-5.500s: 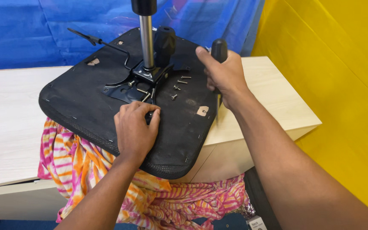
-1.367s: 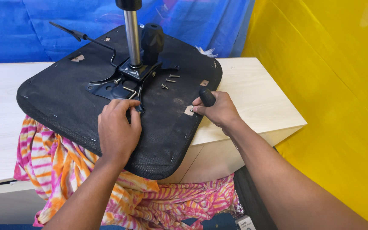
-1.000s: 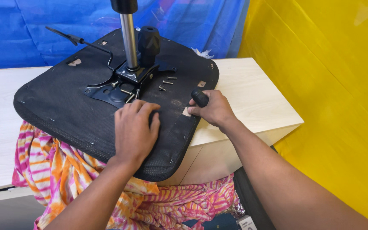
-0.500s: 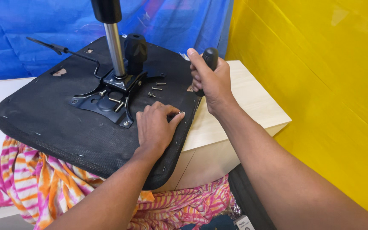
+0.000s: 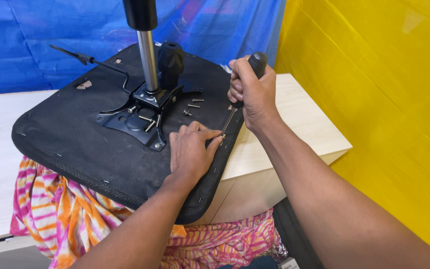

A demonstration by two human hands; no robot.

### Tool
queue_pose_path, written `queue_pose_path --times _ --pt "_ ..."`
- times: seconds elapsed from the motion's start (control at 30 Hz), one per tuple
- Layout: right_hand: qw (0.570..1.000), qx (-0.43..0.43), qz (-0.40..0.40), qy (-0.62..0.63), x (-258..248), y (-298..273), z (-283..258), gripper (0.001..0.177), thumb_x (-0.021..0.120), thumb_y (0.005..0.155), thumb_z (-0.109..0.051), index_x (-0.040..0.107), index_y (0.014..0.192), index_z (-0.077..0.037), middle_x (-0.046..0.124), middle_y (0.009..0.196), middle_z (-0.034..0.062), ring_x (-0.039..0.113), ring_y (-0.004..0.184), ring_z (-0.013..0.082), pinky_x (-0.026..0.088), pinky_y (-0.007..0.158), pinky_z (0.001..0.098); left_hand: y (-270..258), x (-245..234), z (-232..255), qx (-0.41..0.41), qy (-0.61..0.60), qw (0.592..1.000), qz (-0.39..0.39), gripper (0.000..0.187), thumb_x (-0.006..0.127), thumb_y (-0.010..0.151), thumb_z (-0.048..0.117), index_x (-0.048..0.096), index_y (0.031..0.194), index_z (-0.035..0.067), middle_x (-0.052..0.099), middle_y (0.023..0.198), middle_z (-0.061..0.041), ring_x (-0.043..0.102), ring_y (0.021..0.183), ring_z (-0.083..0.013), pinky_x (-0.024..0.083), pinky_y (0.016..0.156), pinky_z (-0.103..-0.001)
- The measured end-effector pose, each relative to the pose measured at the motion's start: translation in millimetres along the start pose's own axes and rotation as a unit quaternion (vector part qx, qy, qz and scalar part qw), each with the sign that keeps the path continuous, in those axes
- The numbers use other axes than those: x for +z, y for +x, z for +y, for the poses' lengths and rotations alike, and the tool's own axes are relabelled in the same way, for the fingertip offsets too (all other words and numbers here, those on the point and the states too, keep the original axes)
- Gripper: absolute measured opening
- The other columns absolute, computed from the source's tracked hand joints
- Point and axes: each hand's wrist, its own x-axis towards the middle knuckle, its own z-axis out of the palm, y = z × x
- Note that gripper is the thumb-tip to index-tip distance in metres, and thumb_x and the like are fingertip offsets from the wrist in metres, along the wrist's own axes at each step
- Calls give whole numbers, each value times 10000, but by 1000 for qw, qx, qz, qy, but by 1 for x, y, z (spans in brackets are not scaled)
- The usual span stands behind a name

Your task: The person uses a screwdriver to fasten screws into the underside of an office chair seat, securing the gas-lift mechanism to the seat base. The person works on multiple screw holes around the central mounting plate.

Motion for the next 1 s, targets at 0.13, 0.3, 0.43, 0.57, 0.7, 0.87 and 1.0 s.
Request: queue_pose_path --times 0.13,0.3,0.43,0.57,0.7,0.87,1.0 --pt "1000 -1 0 -20 0 0 -2 253 695 892 -157 533 708 -93 424 529 -31 374 421 72 357 447 273 0 -2 1 -4 3 1000 -17 229 717 895 325 818 1096 283 655 944 13 569 983 -189 367 895 -386" --pt "1000 3 1 -20 1 0 -2 253 696 879 -151 531 695 -94 419 515 -30 367 408 74 354 439 274 1 -2 3 -6 6 1000 -14 239 720 892 336 811 1104 274 653 950 18 570 982 -187 366 904 -386" --pt "1000 1 -3 -23 1 0 -1 260 700 889 -163 532 702 -97 423 524 -32 372 418 69 355 444 271 0 -4 4 -2 11 1000 -12 243 718 892 345 812 1106 279 655 955 11 571 986 -192 366 902 -388" --pt "999 0 -1 -42 3 -1 0 305 727 920 -269 541 749 -99 422 541 -37 374 434 69 354 452 268 0 -7 6 -14 17 1000 -22 244 730 864 374 821 1073 287 658 976 2 568 1000 -199 361 898 -392" --pt "1000 1 -6 -22 -1 -7 1 474 575 980 -549 563 832 -98 456 584 -32 422 490 75 390 494 255 1 -4 7 -19 21 999 -19 254 730 864 409 819 1069 288 662 981 2 569 1006 -201 361 904 -397" --pt "996 -29 -38 73 -9 -12 4 594 540 997 -656 614 938 -69 548 708 18 533 652 114 464 631 268 1 1 2 4 31 1000 -1 249 711 899 364 813 1102 262 669 974 -1 578 993 -207 362 901 -409" --pt "996 -39 -59 51 -9 -16 4 495 602 994 -555 630 1009 -61 594 842 32 567 764 122 508 740 284 1 3 0 13 29 999 1 240 708 900 334 818 1090 237 670 969 -7 580 993 -209 359 901 -414"
